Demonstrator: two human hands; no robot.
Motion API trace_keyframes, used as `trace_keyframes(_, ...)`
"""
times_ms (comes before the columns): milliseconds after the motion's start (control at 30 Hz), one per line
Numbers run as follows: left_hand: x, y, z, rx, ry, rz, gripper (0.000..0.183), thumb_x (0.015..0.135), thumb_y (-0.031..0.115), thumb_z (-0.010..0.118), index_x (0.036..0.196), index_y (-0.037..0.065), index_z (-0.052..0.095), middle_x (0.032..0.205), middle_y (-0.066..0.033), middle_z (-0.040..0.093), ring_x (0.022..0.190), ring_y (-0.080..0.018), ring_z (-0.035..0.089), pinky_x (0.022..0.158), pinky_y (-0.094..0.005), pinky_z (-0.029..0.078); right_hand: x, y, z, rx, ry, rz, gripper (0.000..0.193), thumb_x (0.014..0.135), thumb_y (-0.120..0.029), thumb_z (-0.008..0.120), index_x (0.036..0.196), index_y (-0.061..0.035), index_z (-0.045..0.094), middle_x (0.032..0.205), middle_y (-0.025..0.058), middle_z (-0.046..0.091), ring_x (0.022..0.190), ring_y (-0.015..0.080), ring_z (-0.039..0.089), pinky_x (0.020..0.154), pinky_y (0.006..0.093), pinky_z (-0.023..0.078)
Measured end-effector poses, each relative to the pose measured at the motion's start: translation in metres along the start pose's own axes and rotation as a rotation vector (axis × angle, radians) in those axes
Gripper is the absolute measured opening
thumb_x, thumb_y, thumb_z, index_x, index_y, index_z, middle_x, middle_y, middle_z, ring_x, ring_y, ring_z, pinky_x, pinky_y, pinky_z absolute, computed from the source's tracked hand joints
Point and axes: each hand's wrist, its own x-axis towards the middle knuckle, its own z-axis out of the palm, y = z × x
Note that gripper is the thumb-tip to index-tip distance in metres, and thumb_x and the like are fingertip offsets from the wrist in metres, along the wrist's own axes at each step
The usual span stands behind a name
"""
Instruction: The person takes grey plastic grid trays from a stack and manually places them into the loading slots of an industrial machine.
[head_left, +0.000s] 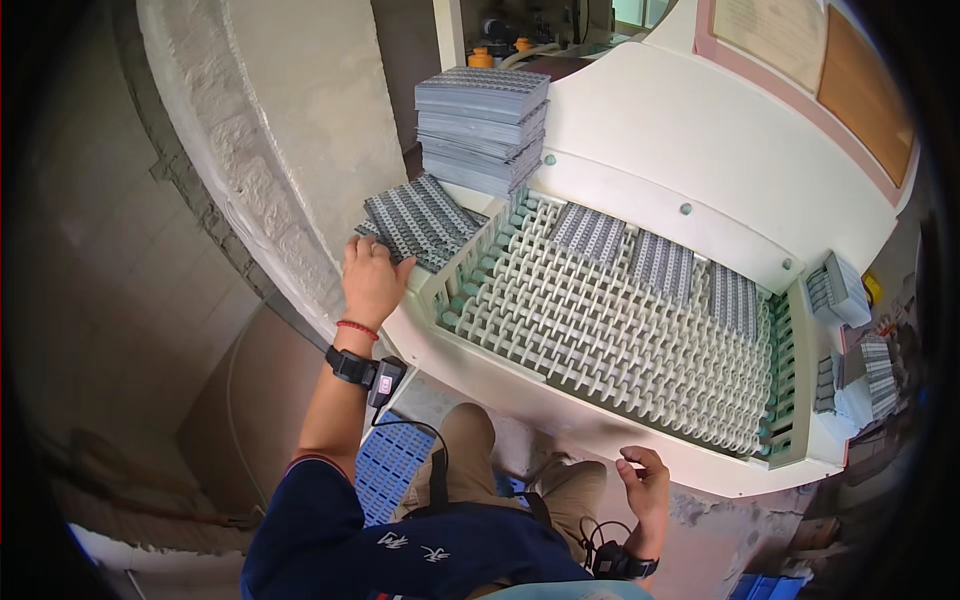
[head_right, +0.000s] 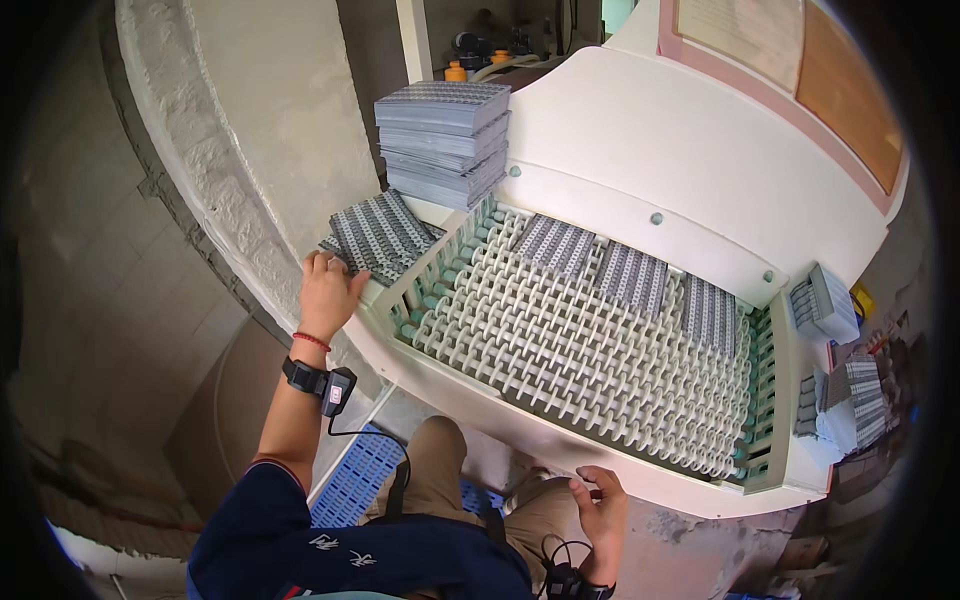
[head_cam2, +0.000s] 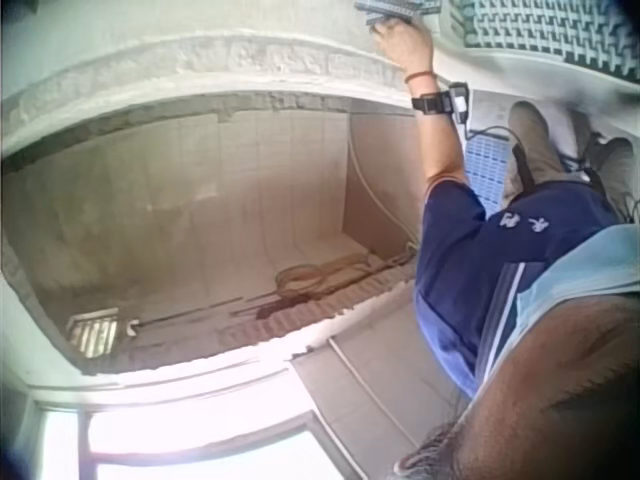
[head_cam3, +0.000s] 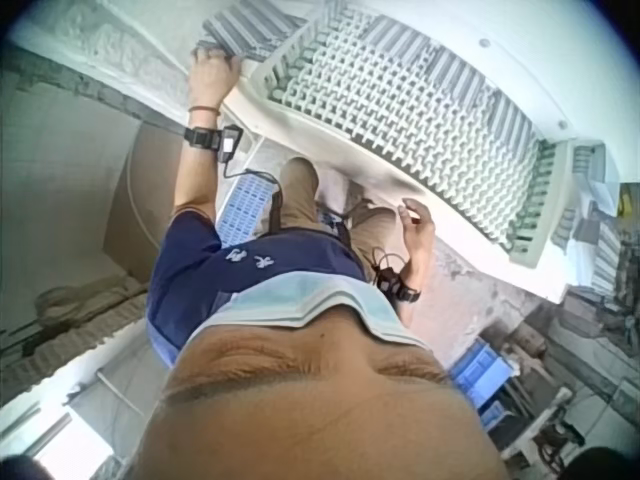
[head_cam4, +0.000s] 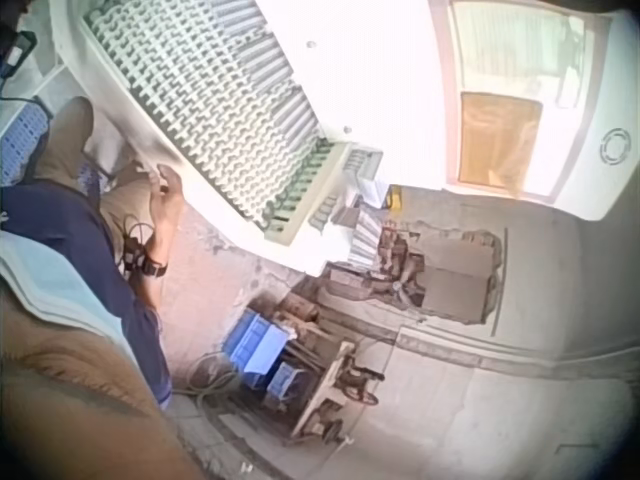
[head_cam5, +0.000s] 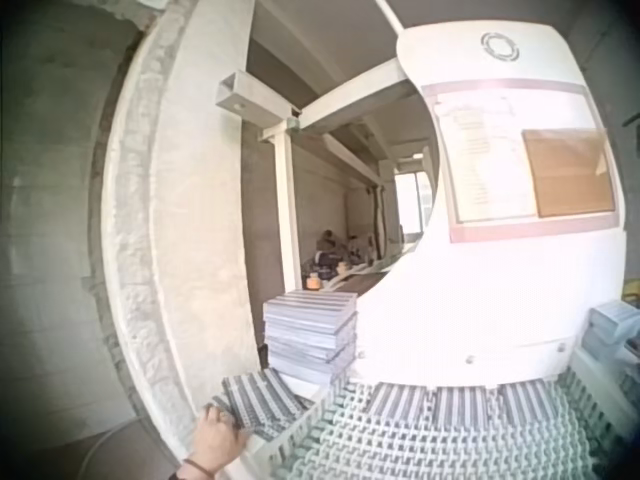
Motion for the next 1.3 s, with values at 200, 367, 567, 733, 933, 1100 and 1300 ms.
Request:
trace_keyframes(200, 0.006, -0.007, 0.005, -0.043, -0.111, -0.057, 0.045, 0.07, 0.038, 0.068, 0.083, -0.004, 0.061, 0.103, -0.0176, 0.056, 0.103, -0.0355, 0.047, 0.089, -0.0413, 0.039, 0.001, -0.001, 0.001, 0.014, -0.003, 0.0, 0.02, 0.078, -0.009, 0.067, 0.095, 0.0002, 0.063, 0.094, 0.0067, 0.06, 0.079, 0.0129, 0.058, 0.064, 0.0233, 0.048)
trace_keyframes(367, 0.011, -0.018, 0.001, -0.121, -0.192, -0.031, 0.04, 0.07, 0.035, 0.069, 0.079, -0.003, 0.06, 0.104, -0.0181, 0.056, 0.102, -0.036, 0.048, 0.09, -0.0406, 0.039, 0.0, 0.002, 0.002, 0.022, -0.009, 0.034, 0.02, 0.078, -0.008, 0.067, 0.095, 0.0004, 0.063, 0.094, 0.0069, 0.06, 0.08, 0.0129, 0.058, 0.064, 0.0237, 0.048)
trace_keyframes(567, 0.019, -0.007, -0.013, 0.0, -0.072, 0.249, 0.035, 0.072, 0.025, 0.068, 0.091, -0.002, 0.057, 0.108, -0.0195, 0.054, 0.104, -0.0351, 0.049, 0.094, -0.0404, 0.038, -0.001, -0.002, 0.002, 0.001, -0.008, 0.042, 0.02, 0.078, -0.009, 0.067, 0.095, -0.0001, 0.063, 0.093, 0.0071, 0.061, 0.079, 0.0136, 0.059, 0.064, 0.0244, 0.048)
trace_keyframes(733, 0.025, -0.016, -0.013, 0.094, -0.157, 0.55, 0.035, 0.073, 0.021, 0.064, 0.098, -0.001, 0.055, 0.1, -0.0145, 0.06, 0.094, -0.0278, 0.057, 0.091, -0.04, 0.042, 0.0, -0.006, 0.004, 0.018, 0.002, 0.014, 0.021, 0.076, -0.013, 0.069, 0.093, -0.0021, 0.064, 0.093, 0.0083, 0.062, 0.078, 0.0171, 0.061, 0.062, 0.0254, 0.048)
trace_keyframes(933, 0.031, -0.023, -0.005, 0.28, -0.284, 0.719, 0.03, 0.072, 0.008, 0.053, 0.099, -0.007, 0.054, 0.096, -0.0181, 0.061, 0.088, -0.0258, 0.062, 0.07, -0.0295, 0.052, -0.003, -0.007, 0.006, -0.006, 0.006, 0.021, 0.022, 0.076, -0.014, 0.069, 0.093, -0.0019, 0.064, 0.094, 0.0085, 0.062, 0.076, 0.0168, 0.061, 0.061, 0.0251, 0.048)
trace_keyframes(1100, 0.038, -0.024, -0.023, 0.292, -0.129, 0.784, 0.032, 0.073, 0.006, 0.051, 0.101, -0.009, 0.052, 0.098, -0.0222, 0.06, 0.088, -0.0283, 0.062, 0.07, -0.0299, 0.053, -0.004, -0.008, 0.007, -0.007, 0.003, -0.011, 0.022, 0.076, -0.014, 0.069, 0.094, -0.0021, 0.064, 0.094, 0.0082, 0.062, 0.074, 0.0165, 0.061, 0.061, 0.0244, 0.048)
trace_keyframes(1300, 0.0, -0.009, -0.055, 0.058, -0.124, 0.632, 0.042, 0.072, -0.001, 0.049, 0.113, -0.011, 0.046, 0.112, -0.0259, 0.053, 0.102, -0.0338, 0.057, 0.075, -0.0339, 0.052, -0.002, -0.016, 0.008, 0.001, -0.014, -0.01, 0.023, 0.076, -0.014, 0.069, 0.095, -0.0021, 0.064, 0.094, 0.0084, 0.062, 0.068, 0.016, 0.059, 0.059, 0.0239, 0.048)
